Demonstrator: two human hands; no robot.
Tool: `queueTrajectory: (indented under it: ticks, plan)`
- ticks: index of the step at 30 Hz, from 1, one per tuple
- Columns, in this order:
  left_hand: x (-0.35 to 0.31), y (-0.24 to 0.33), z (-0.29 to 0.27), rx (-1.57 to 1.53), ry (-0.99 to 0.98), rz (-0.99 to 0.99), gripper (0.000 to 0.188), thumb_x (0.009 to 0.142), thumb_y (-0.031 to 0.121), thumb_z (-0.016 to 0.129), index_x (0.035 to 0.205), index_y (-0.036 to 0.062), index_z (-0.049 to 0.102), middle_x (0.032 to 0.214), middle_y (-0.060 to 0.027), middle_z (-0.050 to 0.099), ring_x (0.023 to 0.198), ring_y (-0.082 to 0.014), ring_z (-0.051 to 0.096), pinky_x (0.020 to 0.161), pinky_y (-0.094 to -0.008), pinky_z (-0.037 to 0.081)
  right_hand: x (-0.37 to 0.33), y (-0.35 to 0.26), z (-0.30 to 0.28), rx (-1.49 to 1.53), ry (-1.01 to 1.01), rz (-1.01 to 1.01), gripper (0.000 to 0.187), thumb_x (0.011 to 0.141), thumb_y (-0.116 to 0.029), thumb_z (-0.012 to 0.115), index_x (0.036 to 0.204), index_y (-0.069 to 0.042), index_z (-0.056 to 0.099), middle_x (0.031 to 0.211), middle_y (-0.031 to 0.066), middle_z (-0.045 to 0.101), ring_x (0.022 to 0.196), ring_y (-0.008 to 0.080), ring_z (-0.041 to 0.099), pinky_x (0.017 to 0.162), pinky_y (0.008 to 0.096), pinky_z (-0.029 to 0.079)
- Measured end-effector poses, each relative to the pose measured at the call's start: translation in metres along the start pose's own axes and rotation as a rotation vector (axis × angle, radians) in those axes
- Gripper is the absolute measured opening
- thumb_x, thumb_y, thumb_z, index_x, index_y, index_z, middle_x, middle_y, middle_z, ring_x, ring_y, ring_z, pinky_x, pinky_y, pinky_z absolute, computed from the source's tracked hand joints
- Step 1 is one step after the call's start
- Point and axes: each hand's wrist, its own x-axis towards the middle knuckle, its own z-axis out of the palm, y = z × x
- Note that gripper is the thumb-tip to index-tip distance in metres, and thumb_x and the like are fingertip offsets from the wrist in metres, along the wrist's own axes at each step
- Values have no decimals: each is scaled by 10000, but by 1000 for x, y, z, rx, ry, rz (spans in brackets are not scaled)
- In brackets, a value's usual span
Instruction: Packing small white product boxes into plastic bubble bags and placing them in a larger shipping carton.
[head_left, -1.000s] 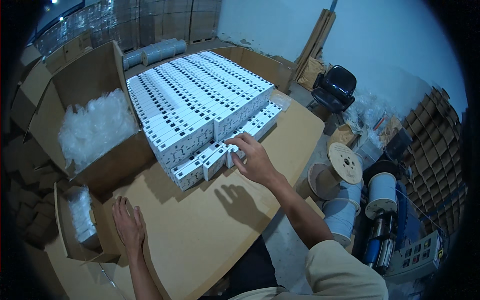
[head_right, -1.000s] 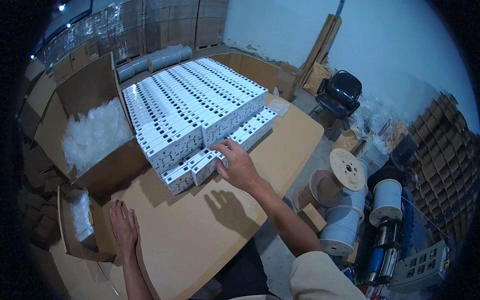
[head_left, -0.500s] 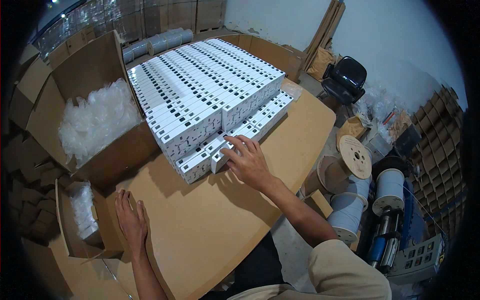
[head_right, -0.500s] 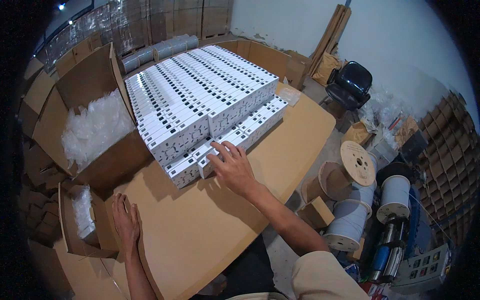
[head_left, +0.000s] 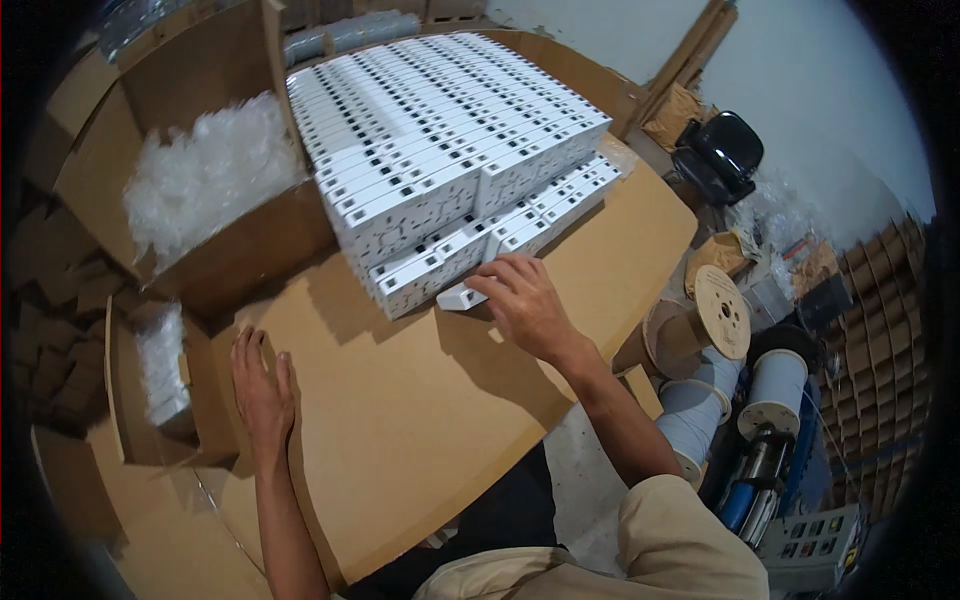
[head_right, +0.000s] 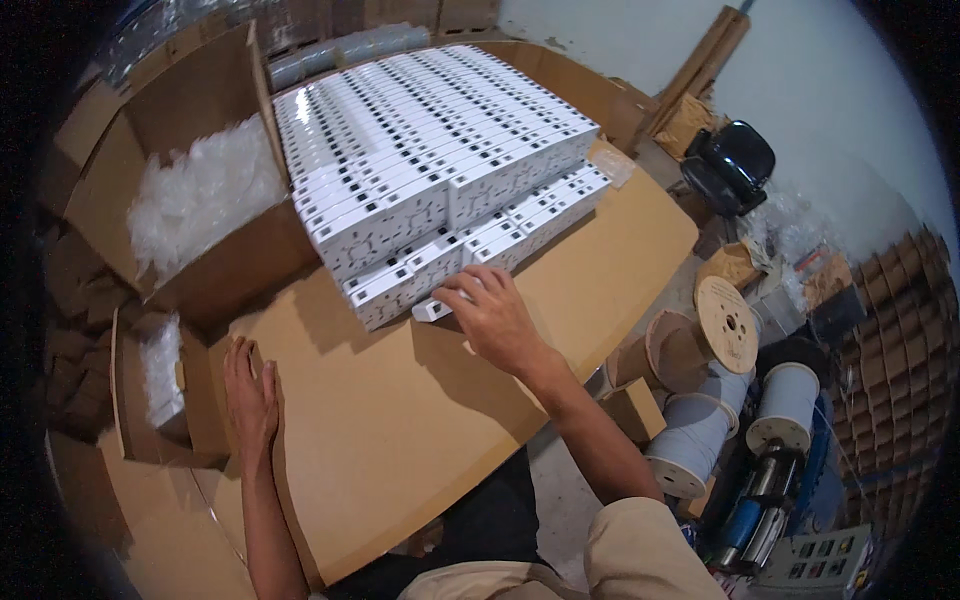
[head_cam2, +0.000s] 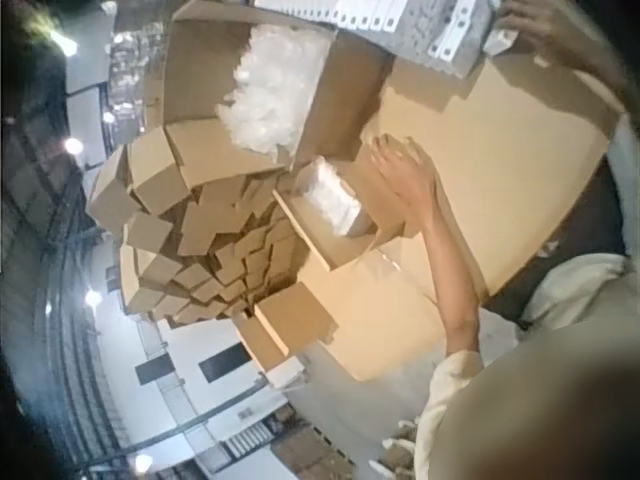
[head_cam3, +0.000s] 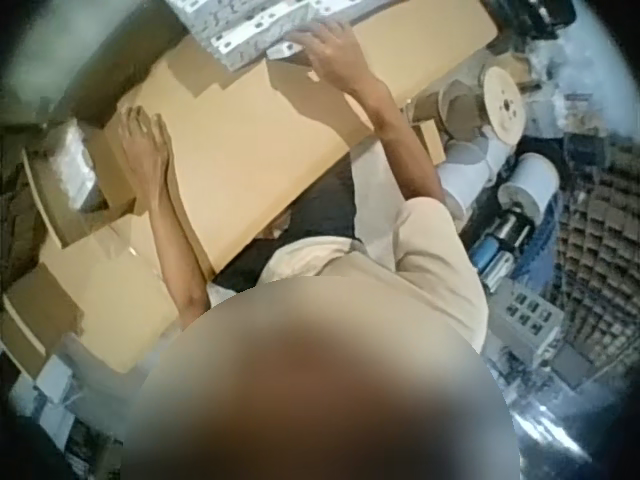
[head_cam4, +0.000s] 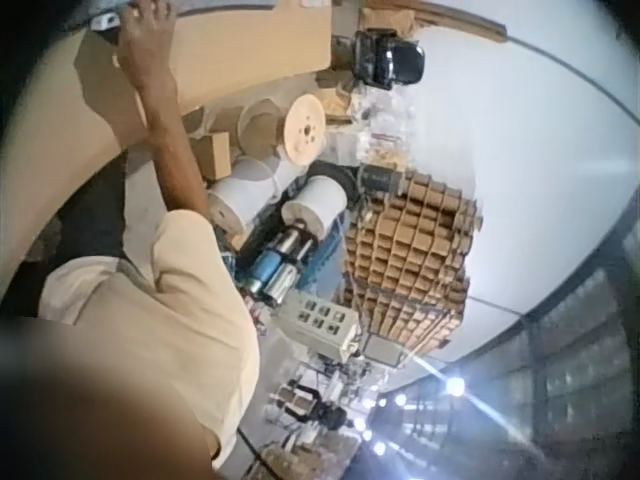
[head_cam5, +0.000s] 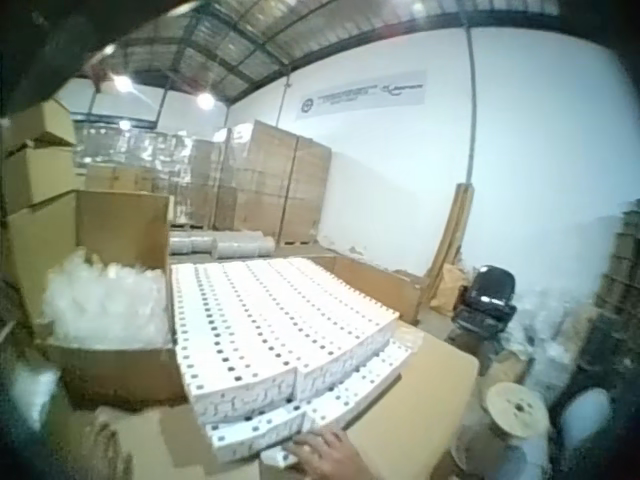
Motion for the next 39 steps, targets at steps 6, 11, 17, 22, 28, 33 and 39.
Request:
queueTrajectory:
  ticks: [6,11,17,22,28,33,39]
  plan:
    - [-10,11,-2,-210,6,-38,462,955,169,616,1367,0,495,1426,-199,481,1335,-366,437,1129,-448,342,16,-49,-17,161,-138,143,465,748,46,688,1187,-97,627,1083,98,585,1034,290,584,891,424,473]
    - [-9,12,-29,-415,97,-41,398,940,116,634,1321,35,550,1153,-160,614,1025,-267,613,908,-383,505,38,-102,9,303,-168,76,450,794,9,688,1214,-119,589,1081,108,536,1040,323,563,855,446,499]
    - [-6,23,-57,-626,-95,-114,168,972,158,625,1062,17,638,606,-57,506,549,-89,462,531,-272,410,71,-158,37,368,-182,7,455,807,1,687,1231,-135,593,1083,107,545,1014,310,573,819,431,526]
    - [-6,22,-73,-567,-39,-133,252,1007,266,578,1012,23,642,560,-69,538,504,-94,477,515,-302,415,96,-188,60,452,-124,-25,479,782,41,696,1227,-118,613,1082,120,558,1021,320,576,847,443,512]
    - [-2,11,-68,-775,-20,-324,243,1002,267,582,1068,39,637,662,-66,646,583,-100,601,552,-298,483,104,-193,96,700,70,48,346,791,39,693,1119,-59,640,1171,165,552,1097,334,579,871,377,527]
    - [4,3,-51,-906,22,-252,276,961,90,598,1227,50,534,997,-142,711,843,-156,681,716,-325,548,93,-178,153,1425,215,571,371,877,78,657,1208,-9,514,1249,145,526,1206,211,554,932,307,525]
    - [0,-5,-39,-748,47,-228,357,918,6,613,1248,4,477,1121,-192,686,1032,-287,681,878,-389,531,96,-165,150,1509,67,542,521,870,130,618,1328,4,402,1209,150,557,1157,205,580,982,310,502]
